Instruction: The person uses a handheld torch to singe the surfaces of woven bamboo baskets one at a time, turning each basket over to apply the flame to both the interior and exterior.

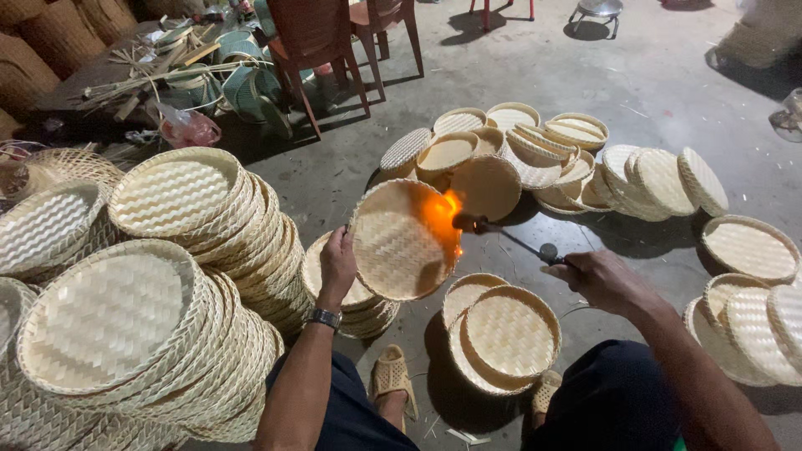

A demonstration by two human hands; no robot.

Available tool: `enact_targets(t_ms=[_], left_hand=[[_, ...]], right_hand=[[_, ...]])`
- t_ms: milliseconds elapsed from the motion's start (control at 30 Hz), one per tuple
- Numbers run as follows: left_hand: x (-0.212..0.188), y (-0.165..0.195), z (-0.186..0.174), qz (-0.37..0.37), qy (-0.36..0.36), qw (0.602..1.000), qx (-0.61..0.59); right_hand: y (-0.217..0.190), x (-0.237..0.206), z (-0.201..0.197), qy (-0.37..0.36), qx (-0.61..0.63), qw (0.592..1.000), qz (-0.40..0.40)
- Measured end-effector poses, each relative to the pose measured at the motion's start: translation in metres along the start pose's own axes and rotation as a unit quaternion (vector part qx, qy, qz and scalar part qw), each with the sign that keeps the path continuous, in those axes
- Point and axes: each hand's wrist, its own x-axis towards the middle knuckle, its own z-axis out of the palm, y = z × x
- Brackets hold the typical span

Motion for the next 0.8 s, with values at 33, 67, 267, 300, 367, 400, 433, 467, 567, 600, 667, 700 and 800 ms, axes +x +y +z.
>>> enact_targets(t_ms=[33, 67, 267, 300, 367, 400, 433, 467, 567, 600, 667, 700, 800], left_hand=[[0.0, -0.001, 0.001, -0.016, -0.006, 1.0, -0.001], [0.0, -0.001, 0.002, -0.032, -0.013, 0.999, -0.002], [-0.002, 0.003, 0.006, -0.018, -0.019, 1.0, -0.004], [-0.003, 0.004, 0.008, -0.038, -0.027, 0.999, -0.007], [-0.005, 0.004, 0.013, -0.08, -0.042, 0.996, -0.013], [-0.006, 0.004, 0.016, -0.068, -0.044, 0.997, -0.017], [-0.006, 0.004, 0.021, -0.056, -0.047, 0.997, -0.019], [-0.007, 0.003, 0.026, -0.042, -0.051, 0.998, -0.022], [-0.011, 0.001, 0.04, -0.062, -0.083, 0.99, -0.091], [-0.011, 0.0, 0.042, -0.041, -0.071, 0.993, -0.087], [-0.01, 0.0, 0.042, 0.0, -0.042, 0.996, -0.079], [-0.011, 0.0, 0.039, -0.009, -0.039, 0.994, -0.102], [-0.014, 0.001, 0.031, -0.065, -0.056, 0.986, -0.141]], right_hand=[[-0.002, 0.0, -0.001, 0.001, -0.011, 1.0, -0.01], [-0.003, 0.001, -0.002, 0.001, -0.023, 1.0, -0.019], [-0.019, -0.001, -0.018, 0.021, 0.054, 0.998, -0.01], [-0.022, -0.001, -0.022, 0.019, 0.05, 0.999, -0.01], [-0.03, 0.002, -0.027, 0.015, 0.041, 0.999, -0.009], [-0.036, 0.006, -0.027, 0.02, 0.025, 0.999, -0.023], [-0.042, 0.01, -0.025, 0.025, 0.01, 0.999, -0.038], [-0.047, 0.011, -0.023, 0.03, -0.005, 0.998, -0.051], [-0.06, 0.014, -0.013, 0.12, 0.04, 0.971, -0.202], [-0.062, 0.014, -0.012, 0.108, 0.028, 0.972, -0.209], [-0.062, 0.014, -0.011, 0.084, 0.004, 0.971, -0.225], [-0.06, 0.013, -0.013, 0.078, 0.004, 0.975, -0.209], [-0.051, 0.01, -0.018, 0.063, 0.018, 0.988, -0.138]])
